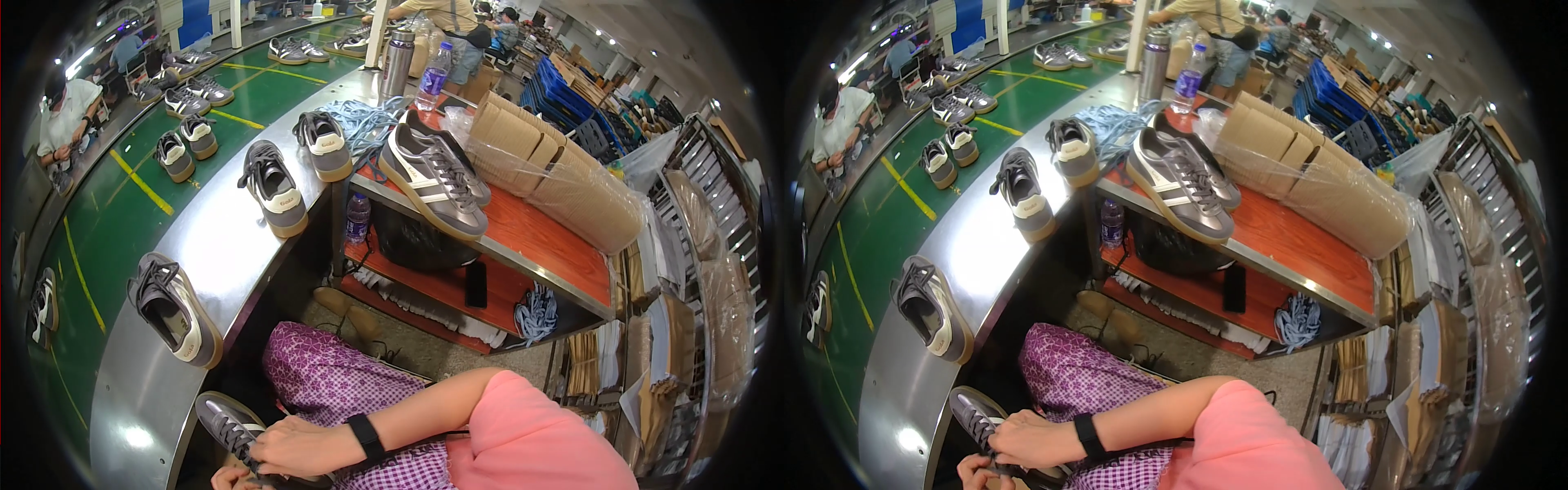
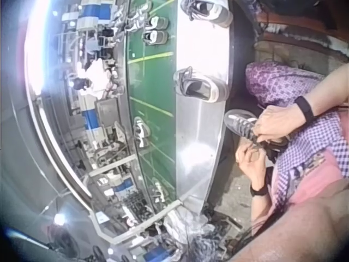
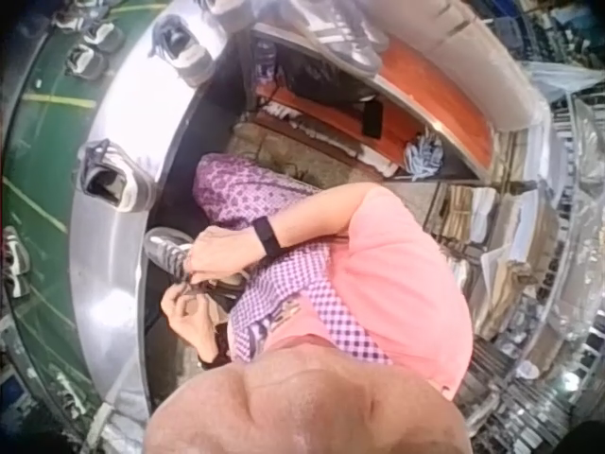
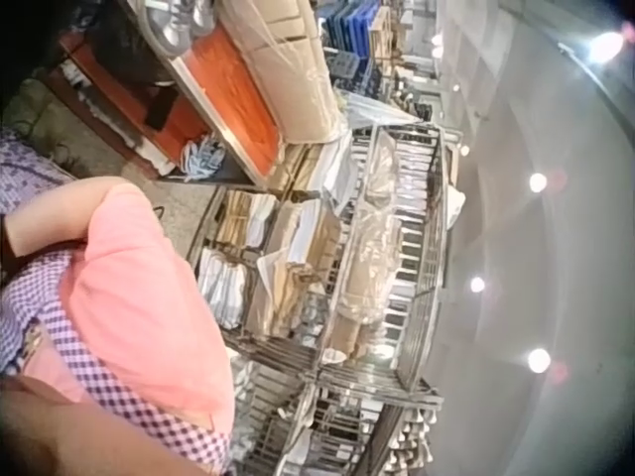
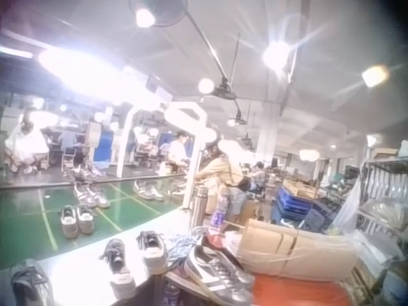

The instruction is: The recorder is lacing and tying the laces of several pairs of shoes at a factory workbench.

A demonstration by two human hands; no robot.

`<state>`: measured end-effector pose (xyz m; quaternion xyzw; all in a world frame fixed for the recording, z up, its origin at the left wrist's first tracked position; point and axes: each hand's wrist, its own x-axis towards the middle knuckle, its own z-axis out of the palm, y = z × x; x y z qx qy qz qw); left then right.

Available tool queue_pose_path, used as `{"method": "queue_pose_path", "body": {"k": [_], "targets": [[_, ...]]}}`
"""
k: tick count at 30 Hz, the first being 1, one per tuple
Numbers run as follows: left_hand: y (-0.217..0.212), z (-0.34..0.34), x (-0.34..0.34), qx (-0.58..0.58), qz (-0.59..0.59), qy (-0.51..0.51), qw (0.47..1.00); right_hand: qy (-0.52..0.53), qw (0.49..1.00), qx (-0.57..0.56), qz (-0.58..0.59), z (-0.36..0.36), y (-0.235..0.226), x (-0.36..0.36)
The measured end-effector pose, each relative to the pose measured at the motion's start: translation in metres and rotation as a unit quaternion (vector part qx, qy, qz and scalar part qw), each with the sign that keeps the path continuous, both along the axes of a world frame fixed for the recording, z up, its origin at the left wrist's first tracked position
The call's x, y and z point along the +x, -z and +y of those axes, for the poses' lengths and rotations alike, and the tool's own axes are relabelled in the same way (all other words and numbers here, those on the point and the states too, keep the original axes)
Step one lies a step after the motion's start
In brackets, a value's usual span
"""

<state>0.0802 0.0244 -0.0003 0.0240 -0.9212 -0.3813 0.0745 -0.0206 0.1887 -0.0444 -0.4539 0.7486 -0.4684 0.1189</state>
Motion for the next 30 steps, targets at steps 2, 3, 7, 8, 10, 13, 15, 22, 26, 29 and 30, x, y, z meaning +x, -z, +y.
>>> {"method": "queue_pose_path", "body": {"k": [2, 3, 7, 8, 10, 13, 15, 22, 26, 29, 30], "targets": [[-0.017, -0.012, 0.012, 0.029, 0.005, -0.026, 0.999, 0.063, 0.997, 0.022, -0.037, 0.011, -0.001, 0.002], [-0.027, -0.019, 0.012, 0.064, 0.007, -0.03, 0.997, 0.062, 0.996, 0.057, -0.021, 0.015, 0.005, 0.006], [0.002, -0.031, 0.005, 0.233, -0.079, -0.075, 0.966, 0.004, 0.99, 0.141, -0.013, 0.015, 0.025, 0.025], [0.007, -0.021, -0.001, 0.202, -0.103, -0.09, 0.97, 0.0, 0.99, 0.142, -0.012, 0.009, 0.038, 0.028], [0.013, 0.006, -0.001, -0.047, -0.062, 0.025, 0.997, 0.005, 0.989, 0.148, -0.017, 0.004, 0.053, 0.031], [0.057, 0.017, 0.011, 0.066, -0.051, -0.003, 0.997, -0.021, 0.996, 0.088, -0.004, 0.01, 0.052, 0.026], [0.055, 0.025, 0.008, 0.086, 0.014, -0.035, 0.996, -0.017, 0.999, 0.043, 0.029, 0.005, 0.052, 0.027], [0.064, -0.062, -0.026, 0.125, 0.082, -0.121, 0.981, 0.203, 0.962, -0.103, 0.154, -0.02, -0.021, -0.083], [0.069, -0.149, -0.064, 0.041, 0.114, -0.206, 0.971, 0.301, 0.947, -0.06, 0.095, -0.048, -0.006, -0.169], [0.101, -0.2, -0.1, 0.111, 0.063, -0.211, 0.969, 0.22, 0.968, 0.099, -0.065, -0.061, 0.012, -0.204], [0.099, -0.201, -0.105, 0.19, 0.036, -0.228, 0.954, 0.217, 0.969, 0.1, -0.065, -0.068, 0.01, -0.211]]}}
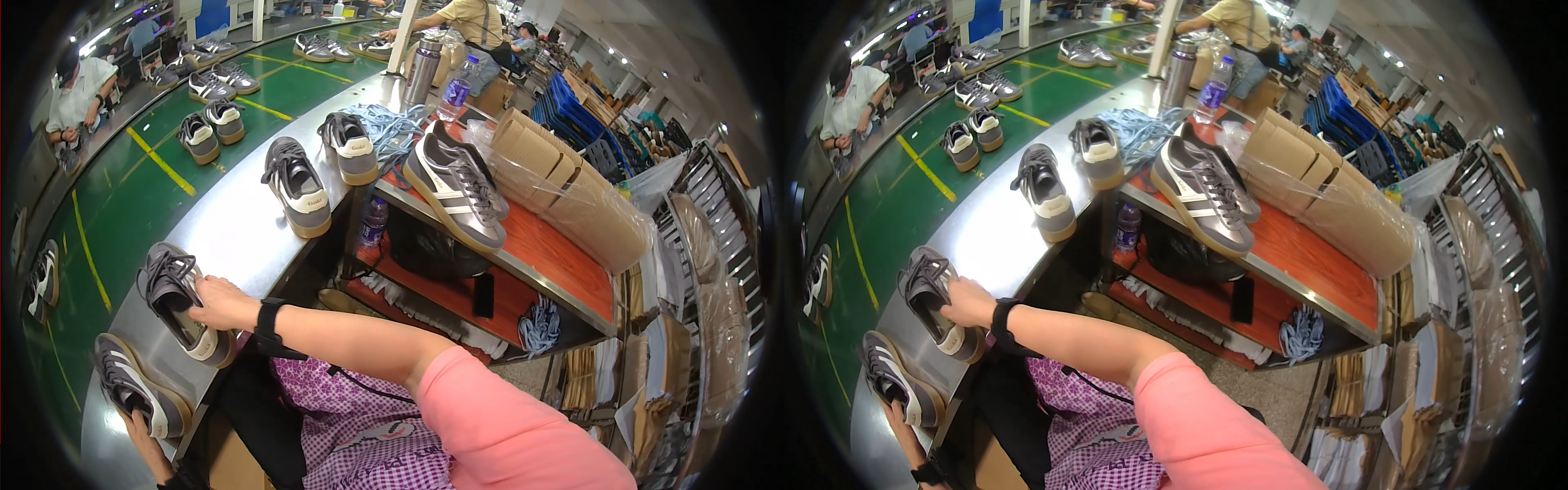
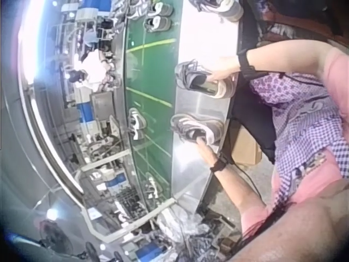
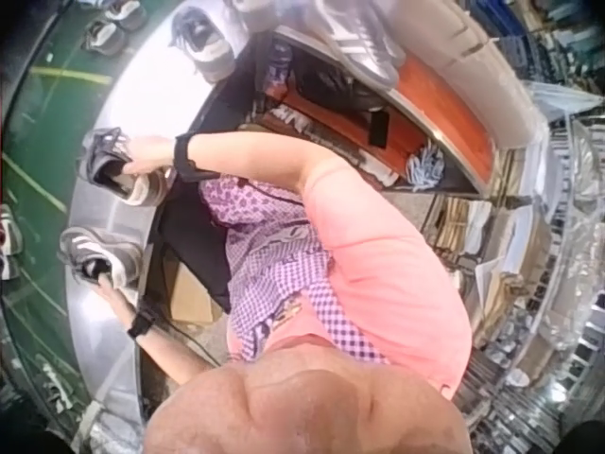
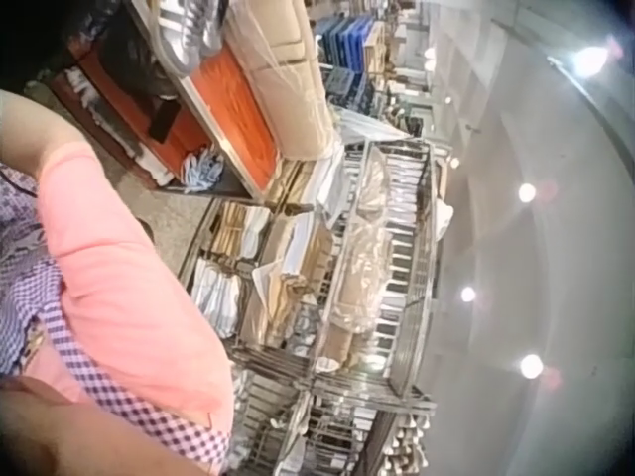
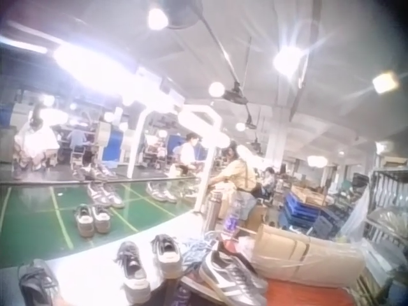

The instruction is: The recorder is lacing and tying the laces of several pairs of shoes at a factory workbench.

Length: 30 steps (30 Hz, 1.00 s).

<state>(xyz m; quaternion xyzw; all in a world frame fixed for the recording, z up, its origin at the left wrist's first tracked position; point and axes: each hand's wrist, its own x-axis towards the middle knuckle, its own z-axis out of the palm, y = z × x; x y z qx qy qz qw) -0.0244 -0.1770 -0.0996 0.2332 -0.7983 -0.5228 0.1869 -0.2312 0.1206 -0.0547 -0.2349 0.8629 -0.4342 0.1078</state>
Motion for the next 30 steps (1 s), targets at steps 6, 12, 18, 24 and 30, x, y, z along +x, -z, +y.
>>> {"method": "queue_pose_path", "body": {"k": [6, 12, 18, 24, 30], "targets": [[0.002, 0.004, -0.001, 0.032, -0.001, -0.01, 0.999, 0.044, 0.999, -0.022, 0.023, -0.031, 0.012, -0.013], [-0.003, 0.014, -0.008, -0.014, 0.065, -0.001, 0.998, 0.049, 0.997, -0.034, 0.053, -0.03, 0.022, -0.002], [-0.059, 0.124, 0.041, -0.254, 0.042, 0.055, 0.965, 0.0, 0.995, -0.031, 0.092, 0.007, 0.014, 0.097], [-0.009, 0.176, 0.073, -0.052, -0.095, 0.164, 0.98, -0.063, 0.993, -0.069, 0.073, 0.041, 0.026, 0.202], [-0.027, 0.213, 0.125, -0.009, -0.064, 0.231, 0.971, -0.117, 0.988, -0.067, 0.079, 0.072, 0.036, 0.244]]}}
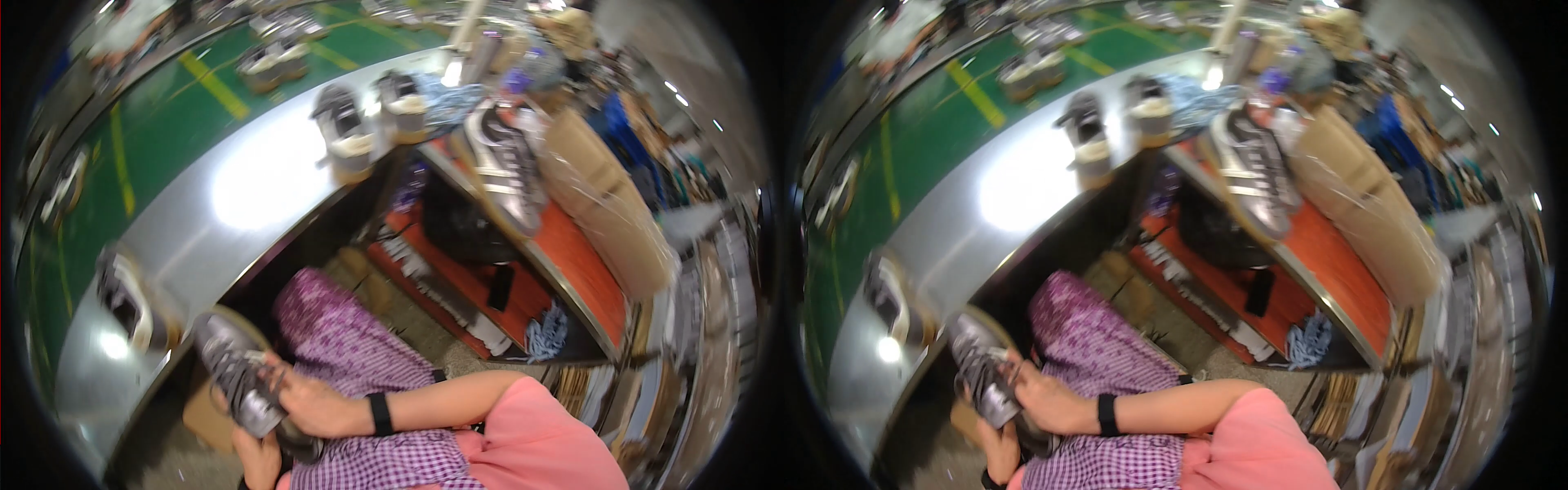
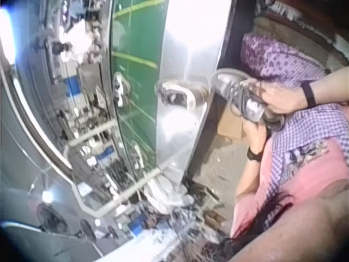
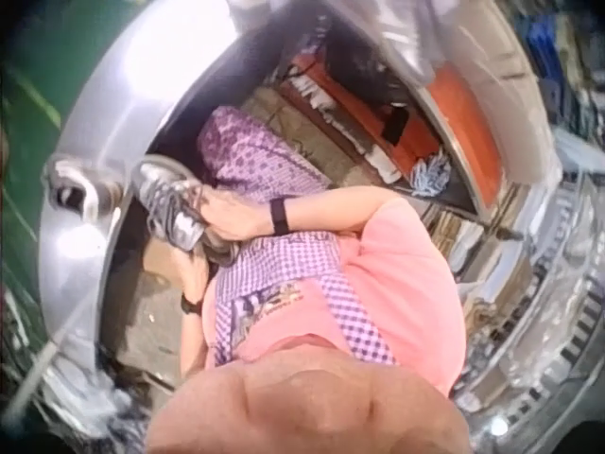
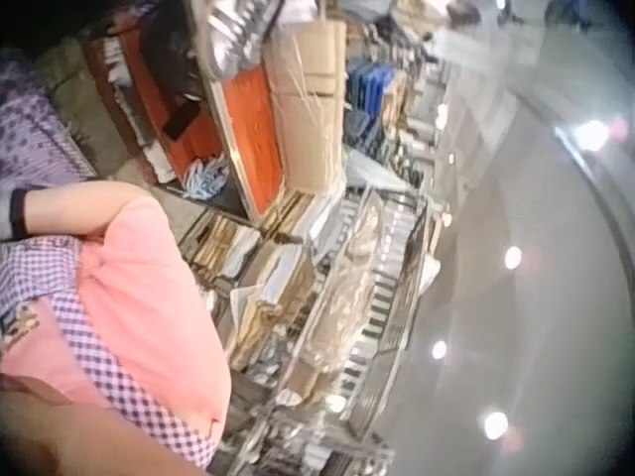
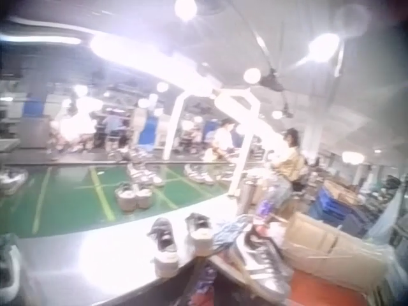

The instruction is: The recorder is lacing and tying the laces of several pairs of shoes at a factory workbench.

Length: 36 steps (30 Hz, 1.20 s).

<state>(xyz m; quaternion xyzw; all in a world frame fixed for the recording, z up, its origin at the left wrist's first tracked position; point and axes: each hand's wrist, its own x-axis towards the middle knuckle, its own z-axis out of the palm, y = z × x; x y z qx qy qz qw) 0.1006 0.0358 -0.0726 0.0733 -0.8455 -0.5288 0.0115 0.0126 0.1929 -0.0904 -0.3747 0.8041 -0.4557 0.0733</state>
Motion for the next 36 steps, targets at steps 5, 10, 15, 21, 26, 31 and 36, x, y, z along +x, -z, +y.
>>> {"method": "queue_pose_path", "body": {"k": [5, 10, 15, 21, 26, 31, 36], "targets": [[0.012, 0.002, -0.004, -0.052, -0.095, 0.004, 0.994, -0.055, 0.987, 0.132, -0.072, 0.014, -0.006, -0.008], [-0.015, 0.006, -0.011, -0.029, -0.071, -0.028, 0.997, -0.099, 0.978, 0.124, -0.131, 0.023, -0.028, -0.024], [-0.035, 0.001, -0.008, -0.253, 0.165, -0.073, 0.95, -0.113, 0.947, 0.078, -0.289, 0.035, -0.052, -0.084], [-0.04, 0.014, -0.015, -0.46, 0.194, 0.116, 0.859, -0.112, 0.992, 0.055, -0.028, -0.009, -0.056, -0.074], [-0.048, -0.011, -0.01, -0.315, 0.234, 0.205, 0.897, -0.218, 0.973, 0.037, 0.064, 0.012, -0.067, -0.049], [-0.054, -0.031, -0.032, -0.199, 0.144, -0.067, 0.967, -0.11, 0.992, 0.035, -0.049, 0.016, -0.08, -0.061], [-0.053, -0.033, -0.07, -0.31, 0.121, 0.03, 0.942, -0.105, 0.984, 0.114, 0.089, -0.018, -0.071, -0.077]]}}
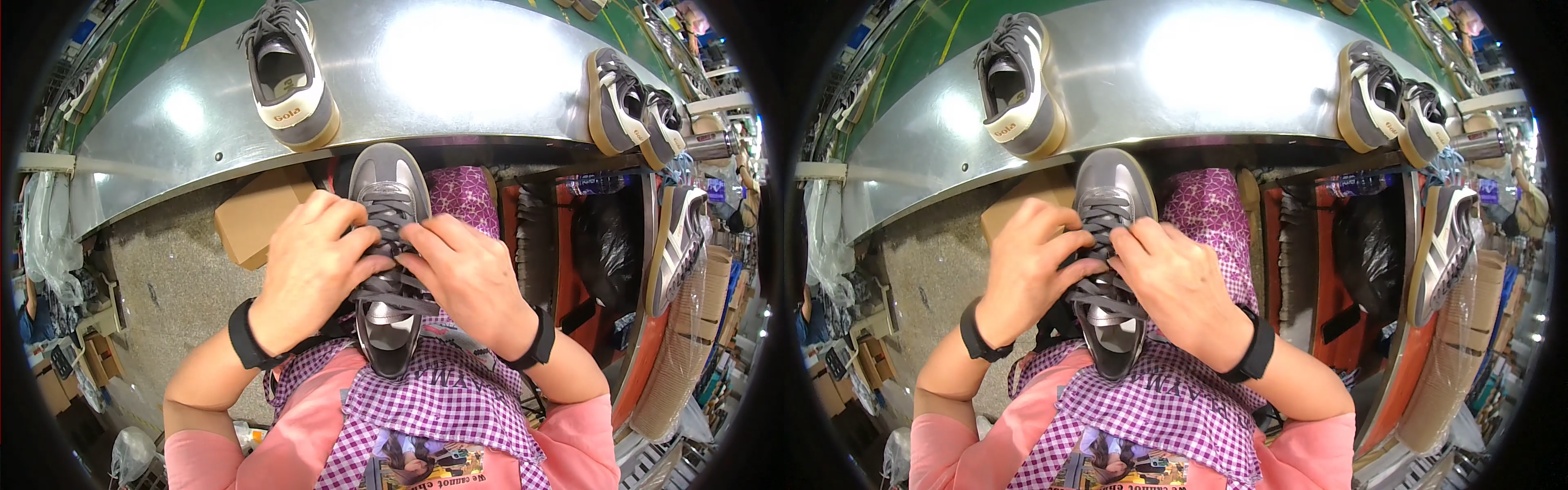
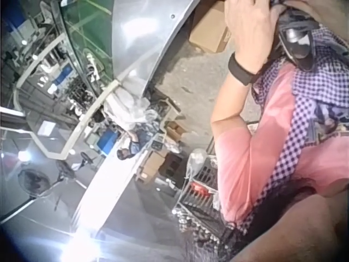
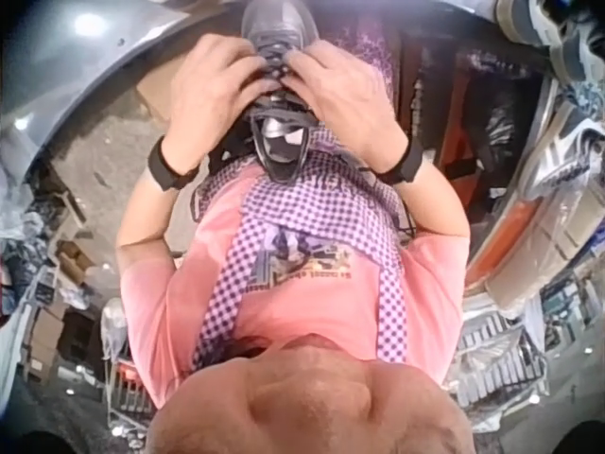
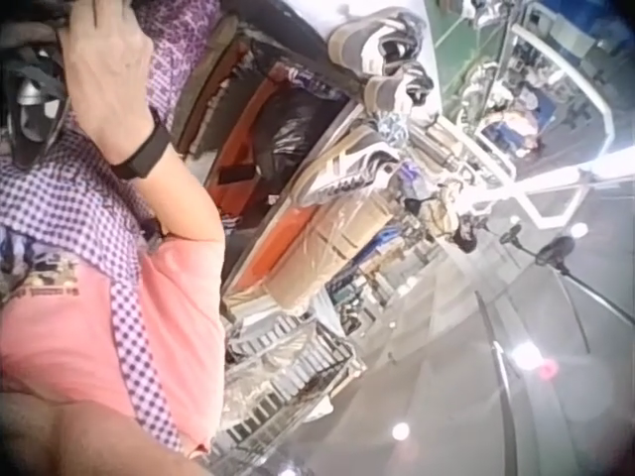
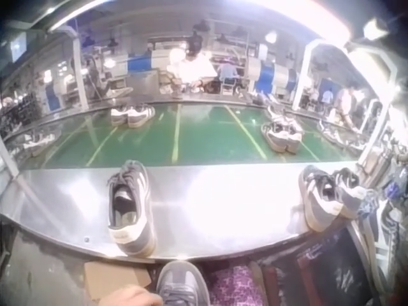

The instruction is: The recorder is lacing and tying the laces of several pairs of shoes at a factory workbench.

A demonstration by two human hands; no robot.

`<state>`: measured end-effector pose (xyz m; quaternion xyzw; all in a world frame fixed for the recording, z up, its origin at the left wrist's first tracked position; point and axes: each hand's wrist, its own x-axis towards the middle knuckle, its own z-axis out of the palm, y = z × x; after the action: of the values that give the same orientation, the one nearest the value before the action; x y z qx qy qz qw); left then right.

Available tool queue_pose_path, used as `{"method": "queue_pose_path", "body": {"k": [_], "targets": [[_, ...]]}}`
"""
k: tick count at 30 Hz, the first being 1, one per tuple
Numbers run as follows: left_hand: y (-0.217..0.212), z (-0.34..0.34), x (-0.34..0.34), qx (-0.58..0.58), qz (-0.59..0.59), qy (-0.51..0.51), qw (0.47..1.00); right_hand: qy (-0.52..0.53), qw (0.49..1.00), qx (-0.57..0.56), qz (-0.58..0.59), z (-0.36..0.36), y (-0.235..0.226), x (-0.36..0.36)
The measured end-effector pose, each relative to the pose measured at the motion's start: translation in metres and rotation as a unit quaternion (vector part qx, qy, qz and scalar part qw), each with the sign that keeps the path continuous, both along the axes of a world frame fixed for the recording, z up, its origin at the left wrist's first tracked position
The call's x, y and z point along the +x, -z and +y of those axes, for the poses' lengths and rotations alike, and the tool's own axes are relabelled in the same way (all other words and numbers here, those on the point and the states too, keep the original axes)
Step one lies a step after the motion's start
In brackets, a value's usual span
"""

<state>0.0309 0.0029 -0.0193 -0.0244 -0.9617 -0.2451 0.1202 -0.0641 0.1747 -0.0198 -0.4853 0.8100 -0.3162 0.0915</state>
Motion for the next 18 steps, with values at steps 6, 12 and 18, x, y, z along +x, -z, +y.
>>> {"method": "queue_pose_path", "body": {"k": [6, 12, 18], "targets": [[0.001, 0.006, -0.005, -0.053, -0.028, 0.02, 0.998, -0.024, 0.997, 0.0, 0.074, -0.01, 0.012, -0.003], [0.005, 0.007, 0.011, -0.019, 0.042, -0.041, 0.998, 0.058, 0.997, -0.035, 0.033, 0.002, 0.016, 0.006], [-0.001, 0.004, 0.014, 0.149, -0.151, -0.102, 0.972, 0.082, 0.988, 0.023, -0.132, 0.005, 0.009, 0.01]]}}
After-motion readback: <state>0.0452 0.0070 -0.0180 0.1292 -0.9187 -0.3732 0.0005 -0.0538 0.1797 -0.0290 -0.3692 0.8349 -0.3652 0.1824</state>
